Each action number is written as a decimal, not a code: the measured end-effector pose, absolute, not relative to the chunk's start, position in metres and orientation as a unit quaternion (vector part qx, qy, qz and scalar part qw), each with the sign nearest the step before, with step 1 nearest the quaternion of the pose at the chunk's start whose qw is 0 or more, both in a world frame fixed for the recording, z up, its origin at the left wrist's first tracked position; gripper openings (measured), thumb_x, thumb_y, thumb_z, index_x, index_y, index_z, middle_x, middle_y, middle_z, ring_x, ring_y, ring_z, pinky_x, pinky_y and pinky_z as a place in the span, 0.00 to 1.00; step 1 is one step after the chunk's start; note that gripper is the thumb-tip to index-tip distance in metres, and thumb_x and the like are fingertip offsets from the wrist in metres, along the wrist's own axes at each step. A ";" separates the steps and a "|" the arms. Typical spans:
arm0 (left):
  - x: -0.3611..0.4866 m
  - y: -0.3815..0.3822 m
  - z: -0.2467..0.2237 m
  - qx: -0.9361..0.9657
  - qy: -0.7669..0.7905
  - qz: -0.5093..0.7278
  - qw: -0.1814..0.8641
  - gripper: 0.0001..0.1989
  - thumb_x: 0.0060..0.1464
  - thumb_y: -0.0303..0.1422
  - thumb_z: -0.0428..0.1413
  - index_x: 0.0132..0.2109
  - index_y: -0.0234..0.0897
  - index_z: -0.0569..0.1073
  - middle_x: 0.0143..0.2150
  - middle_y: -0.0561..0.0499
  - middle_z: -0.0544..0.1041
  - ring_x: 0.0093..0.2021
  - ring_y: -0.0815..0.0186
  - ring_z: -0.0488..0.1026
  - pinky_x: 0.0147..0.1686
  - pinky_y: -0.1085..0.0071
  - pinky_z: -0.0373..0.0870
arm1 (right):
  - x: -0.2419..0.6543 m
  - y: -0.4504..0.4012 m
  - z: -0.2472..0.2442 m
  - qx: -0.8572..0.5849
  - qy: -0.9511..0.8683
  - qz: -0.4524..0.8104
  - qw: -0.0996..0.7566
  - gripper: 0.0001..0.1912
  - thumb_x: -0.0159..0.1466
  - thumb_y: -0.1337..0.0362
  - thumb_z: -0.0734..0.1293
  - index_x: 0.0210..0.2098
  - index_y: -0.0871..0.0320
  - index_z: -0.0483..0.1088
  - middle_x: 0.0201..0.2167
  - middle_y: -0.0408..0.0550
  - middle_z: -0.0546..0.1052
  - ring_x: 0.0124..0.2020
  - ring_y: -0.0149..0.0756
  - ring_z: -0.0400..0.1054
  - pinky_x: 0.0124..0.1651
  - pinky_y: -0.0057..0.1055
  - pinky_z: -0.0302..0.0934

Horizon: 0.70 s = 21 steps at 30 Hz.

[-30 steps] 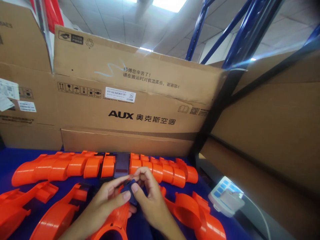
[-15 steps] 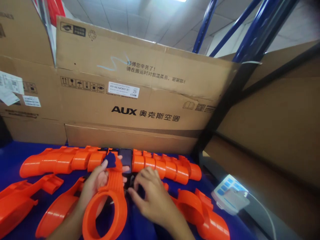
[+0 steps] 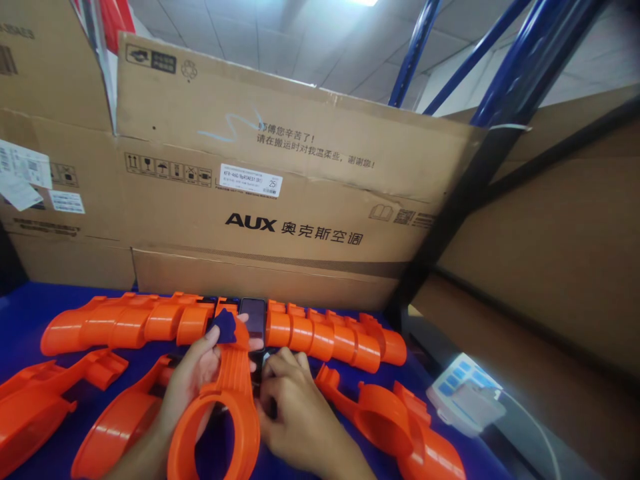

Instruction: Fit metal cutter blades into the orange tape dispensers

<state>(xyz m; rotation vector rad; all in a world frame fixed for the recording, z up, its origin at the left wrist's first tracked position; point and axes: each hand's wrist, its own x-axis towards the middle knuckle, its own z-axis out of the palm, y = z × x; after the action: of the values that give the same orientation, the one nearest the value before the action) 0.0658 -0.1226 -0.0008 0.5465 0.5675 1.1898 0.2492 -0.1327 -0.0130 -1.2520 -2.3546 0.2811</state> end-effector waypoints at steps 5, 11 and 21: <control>0.066 -0.125 -0.004 0.239 0.258 0.560 0.750 0.37 0.60 0.47 0.58 0.71 0.36 0.63 0.45 0.40 0.86 0.41 0.48 0.84 0.42 0.57 0.79 | 0.255 -0.127 -0.012 -0.496 -0.785 0.150 0.340 0.13 0.60 0.73 0.67 0.21 0.57 0.64 0.29 0.41 0.75 0.38 0.38 0.68 0.49 0.40 0.53; 0.070 -0.120 -0.016 0.263 0.241 0.541 0.762 0.38 0.56 0.42 0.63 0.70 0.35 0.64 0.48 0.38 0.86 0.54 0.42 0.81 0.56 0.50 0.73 | 0.265 -0.118 -0.011 -0.553 -0.661 0.173 0.478 0.19 0.66 0.61 0.67 0.20 0.56 0.64 0.20 0.40 0.69 0.27 0.34 0.62 0.36 0.33 0.53; 0.079 -0.123 -0.019 0.234 0.258 0.564 0.748 0.35 0.53 0.47 0.63 0.66 0.42 0.70 0.48 0.41 0.86 0.53 0.42 0.81 0.51 0.48 0.77 | 0.258 -0.130 -0.001 -0.415 -0.621 0.437 0.501 0.14 0.70 0.49 0.65 0.41 0.53 0.67 0.31 0.39 0.65 0.32 0.33 0.58 0.37 0.28 0.55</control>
<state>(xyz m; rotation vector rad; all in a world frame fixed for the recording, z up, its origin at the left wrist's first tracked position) 0.0788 -0.1233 -0.0195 0.5122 0.5636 1.2343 0.2580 -0.1303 -0.0006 -1.0035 -1.5011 1.0566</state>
